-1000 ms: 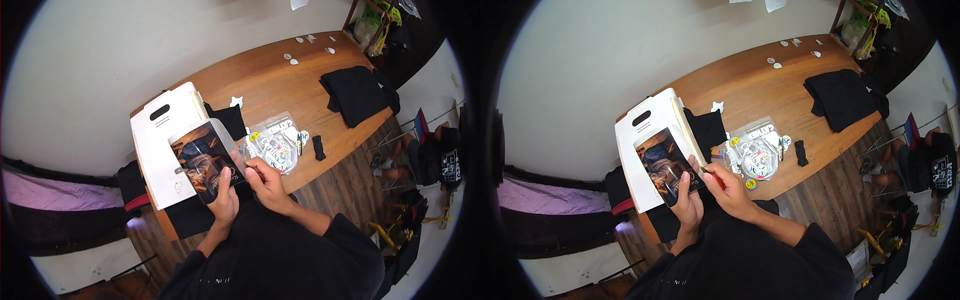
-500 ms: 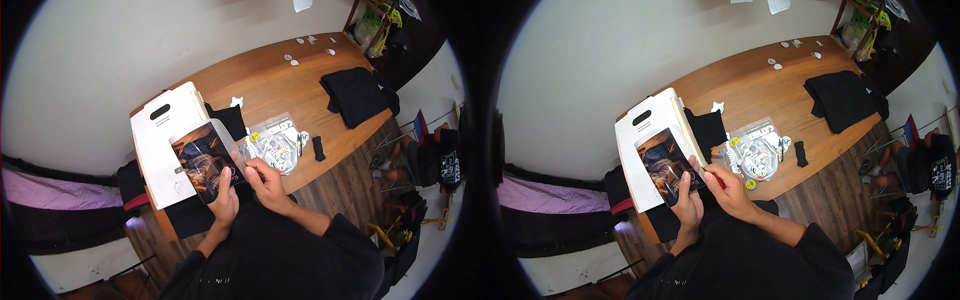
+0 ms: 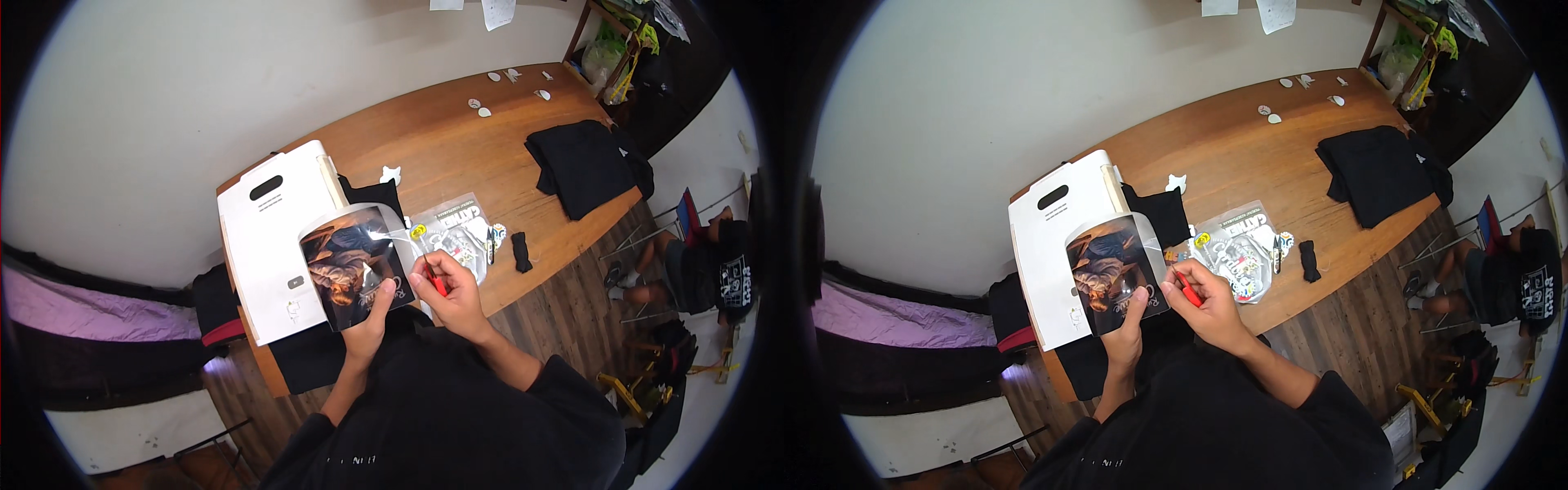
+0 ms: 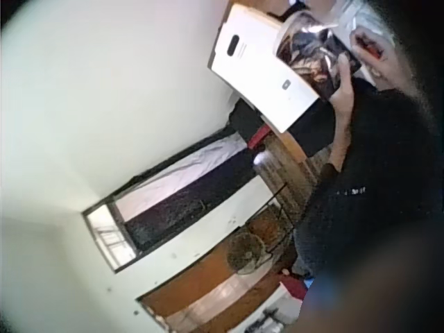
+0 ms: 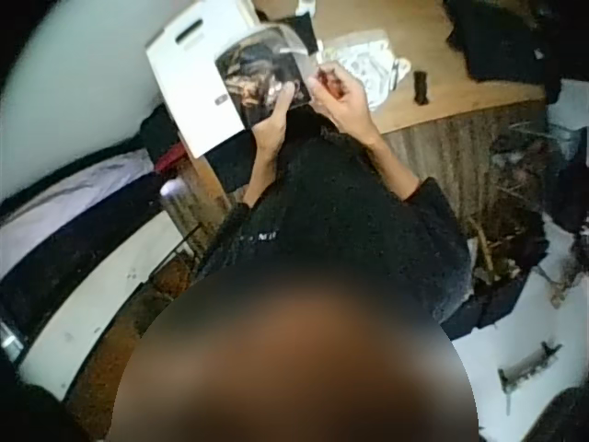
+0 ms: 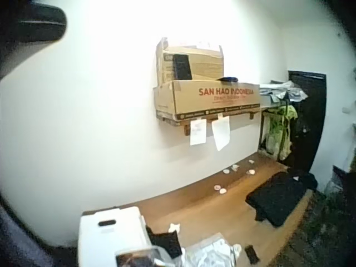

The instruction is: Cutting out a printed graphic from a transfer sheet using a utility knife.

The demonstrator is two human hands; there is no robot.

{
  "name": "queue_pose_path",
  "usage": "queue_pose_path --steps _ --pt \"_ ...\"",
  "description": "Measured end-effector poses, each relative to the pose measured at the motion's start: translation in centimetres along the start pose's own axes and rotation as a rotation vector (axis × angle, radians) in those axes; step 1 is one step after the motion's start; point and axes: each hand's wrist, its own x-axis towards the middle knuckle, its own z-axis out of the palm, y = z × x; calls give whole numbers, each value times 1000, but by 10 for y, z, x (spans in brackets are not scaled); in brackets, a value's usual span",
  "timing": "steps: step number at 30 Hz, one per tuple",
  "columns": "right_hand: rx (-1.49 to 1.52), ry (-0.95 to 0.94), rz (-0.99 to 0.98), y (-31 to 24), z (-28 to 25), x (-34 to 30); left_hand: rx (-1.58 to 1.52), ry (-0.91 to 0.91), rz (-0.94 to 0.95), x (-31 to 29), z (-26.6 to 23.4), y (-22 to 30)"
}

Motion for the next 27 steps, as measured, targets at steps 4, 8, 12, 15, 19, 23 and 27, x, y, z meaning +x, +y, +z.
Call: queue_pose_path --steps 4,8,12,15,19,23,27 --pt "-39 -25 79 0 -2 0 89 -160 -77 7 -13 9" --pt "-50 -44 84 0 1 -1 -33 -198 -154 8 -12 18" --pt "40 -100 -51 -5 -2 -4 -146 -53 -102 7 -4 23" --pt "49 -151 100 -6 -3 -14 -225 -81 -32 8 -1 25" --pt "56 -170 165 0 3 -20 -245 23 -11 6 5 21" --pt "41 -175 82 3 16 -20 -276 69 82 -1 12 14" --pt "117 -188 105 2 23 -20 -74 153 309 -7 16 7"
